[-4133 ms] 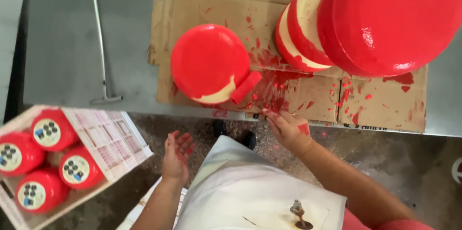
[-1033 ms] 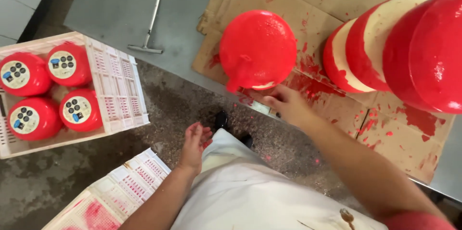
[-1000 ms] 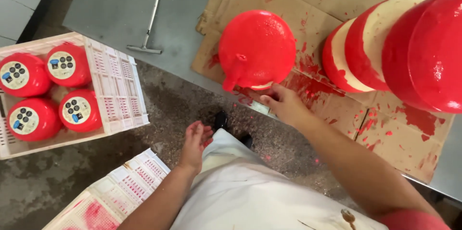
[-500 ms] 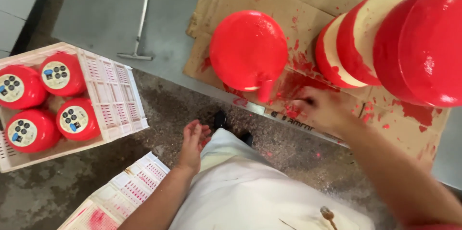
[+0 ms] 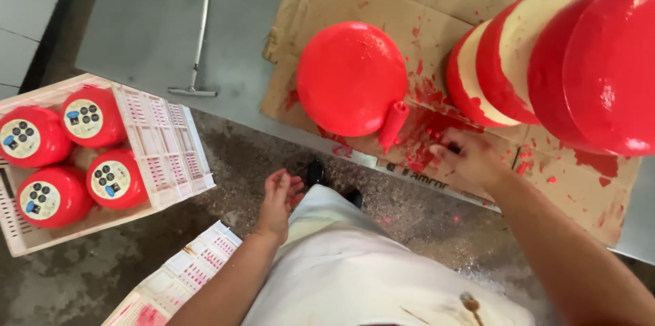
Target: Waxing cheese wheels with red wax using a roller and applying labels
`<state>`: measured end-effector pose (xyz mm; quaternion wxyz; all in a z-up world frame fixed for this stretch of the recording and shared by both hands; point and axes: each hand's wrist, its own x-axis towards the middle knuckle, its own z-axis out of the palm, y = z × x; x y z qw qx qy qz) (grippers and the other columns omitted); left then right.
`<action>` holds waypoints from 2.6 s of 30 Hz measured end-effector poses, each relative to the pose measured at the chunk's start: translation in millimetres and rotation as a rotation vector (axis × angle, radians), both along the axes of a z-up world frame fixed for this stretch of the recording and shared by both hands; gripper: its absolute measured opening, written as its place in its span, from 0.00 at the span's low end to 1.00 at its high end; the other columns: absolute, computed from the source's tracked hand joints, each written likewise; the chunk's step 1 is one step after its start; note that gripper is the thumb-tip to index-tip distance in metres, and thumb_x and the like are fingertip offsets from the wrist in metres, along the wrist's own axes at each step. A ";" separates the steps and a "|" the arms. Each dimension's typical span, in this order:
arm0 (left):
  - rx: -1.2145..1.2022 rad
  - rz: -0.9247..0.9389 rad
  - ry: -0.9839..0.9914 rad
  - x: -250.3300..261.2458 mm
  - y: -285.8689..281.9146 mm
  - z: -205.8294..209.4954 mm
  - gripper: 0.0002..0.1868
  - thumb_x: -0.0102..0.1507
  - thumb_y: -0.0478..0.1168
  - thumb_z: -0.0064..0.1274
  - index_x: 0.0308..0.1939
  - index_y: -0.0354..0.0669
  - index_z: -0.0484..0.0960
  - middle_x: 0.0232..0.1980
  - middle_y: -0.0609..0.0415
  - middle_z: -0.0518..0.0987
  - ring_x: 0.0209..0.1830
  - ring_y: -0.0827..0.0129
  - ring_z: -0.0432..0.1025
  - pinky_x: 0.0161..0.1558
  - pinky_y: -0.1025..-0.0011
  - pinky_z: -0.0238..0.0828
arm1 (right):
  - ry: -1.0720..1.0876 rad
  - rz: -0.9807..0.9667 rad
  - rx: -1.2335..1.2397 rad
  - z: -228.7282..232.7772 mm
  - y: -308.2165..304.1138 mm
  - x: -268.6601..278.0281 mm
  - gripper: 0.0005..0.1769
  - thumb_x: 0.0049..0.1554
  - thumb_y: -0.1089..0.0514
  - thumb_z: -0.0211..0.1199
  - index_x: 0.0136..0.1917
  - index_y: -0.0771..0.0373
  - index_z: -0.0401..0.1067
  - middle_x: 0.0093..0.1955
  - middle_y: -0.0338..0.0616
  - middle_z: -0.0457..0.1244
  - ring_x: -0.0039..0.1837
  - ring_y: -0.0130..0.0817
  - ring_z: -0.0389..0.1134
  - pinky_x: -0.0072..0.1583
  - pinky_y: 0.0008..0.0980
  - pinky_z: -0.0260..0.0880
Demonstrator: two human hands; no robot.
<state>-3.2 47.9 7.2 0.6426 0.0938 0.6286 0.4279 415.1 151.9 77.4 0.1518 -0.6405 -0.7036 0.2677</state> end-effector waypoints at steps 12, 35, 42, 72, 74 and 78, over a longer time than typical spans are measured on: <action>0.044 -0.033 -0.027 -7.0 22.0 5.0 0.28 0.70 0.56 0.50 0.69 0.51 0.62 0.57 0.48 0.77 0.56 0.64 0.74 0.55 0.67 0.73 | 0.346 -0.338 -0.516 -7.9 -8.7 -61.6 0.16 0.53 0.43 0.74 0.49 0.54 0.80 0.41 0.48 0.73 0.43 0.39 0.74 0.43 0.38 0.74; -0.073 0.174 -0.102 -68.1 47.9 22.9 0.23 0.67 0.50 0.49 0.64 0.48 0.67 0.53 0.49 0.78 0.52 0.65 0.75 0.48 0.69 0.73 | 0.891 -0.601 -0.809 9.8 -38.2 -216.9 0.12 0.66 0.56 0.56 0.40 0.58 0.63 0.26 0.38 0.45 0.24 0.26 0.42 0.26 0.28 0.35; -0.091 0.148 -0.106 -72.4 50.4 1.7 0.22 0.67 0.51 0.49 0.63 0.50 0.67 0.53 0.48 0.79 0.51 0.65 0.75 0.47 0.70 0.73 | 0.842 -0.608 -0.680 2.2 14.6 -276.6 0.16 0.67 0.54 0.56 0.38 0.59 0.61 0.27 0.40 0.50 0.27 0.29 0.49 0.28 0.30 0.44; 0.036 -0.215 -0.087 -44.6 112.0 -1.6 0.28 0.70 0.54 0.48 0.70 0.49 0.61 0.57 0.47 0.76 0.56 0.62 0.73 0.57 0.63 0.71 | 0.078 -0.335 0.020 67.6 19.3 -130.4 0.16 0.60 0.54 0.67 0.62 0.46 0.79 0.51 0.45 0.73 0.59 0.45 0.72 0.64 0.45 0.71; 0.041 -0.213 -0.094 -44.0 115.1 -6.0 0.28 0.70 0.54 0.48 0.70 0.50 0.62 0.57 0.47 0.76 0.56 0.62 0.73 0.57 0.63 0.71 | 0.060 -0.383 0.022 66.8 -17.7 -115.0 0.16 0.58 0.55 0.68 0.60 0.47 0.80 0.49 0.48 0.73 0.57 0.47 0.73 0.61 0.46 0.73; -0.002 -0.215 -0.078 -44.7 101.6 -17.7 0.28 0.70 0.55 0.48 0.70 0.51 0.61 0.57 0.48 0.77 0.56 0.62 0.74 0.56 0.63 0.72 | 0.230 -0.566 -0.001 69.6 -20.6 -114.1 0.11 0.60 0.56 0.68 0.56 0.54 0.82 0.46 0.48 0.73 0.54 0.41 0.74 0.59 0.43 0.73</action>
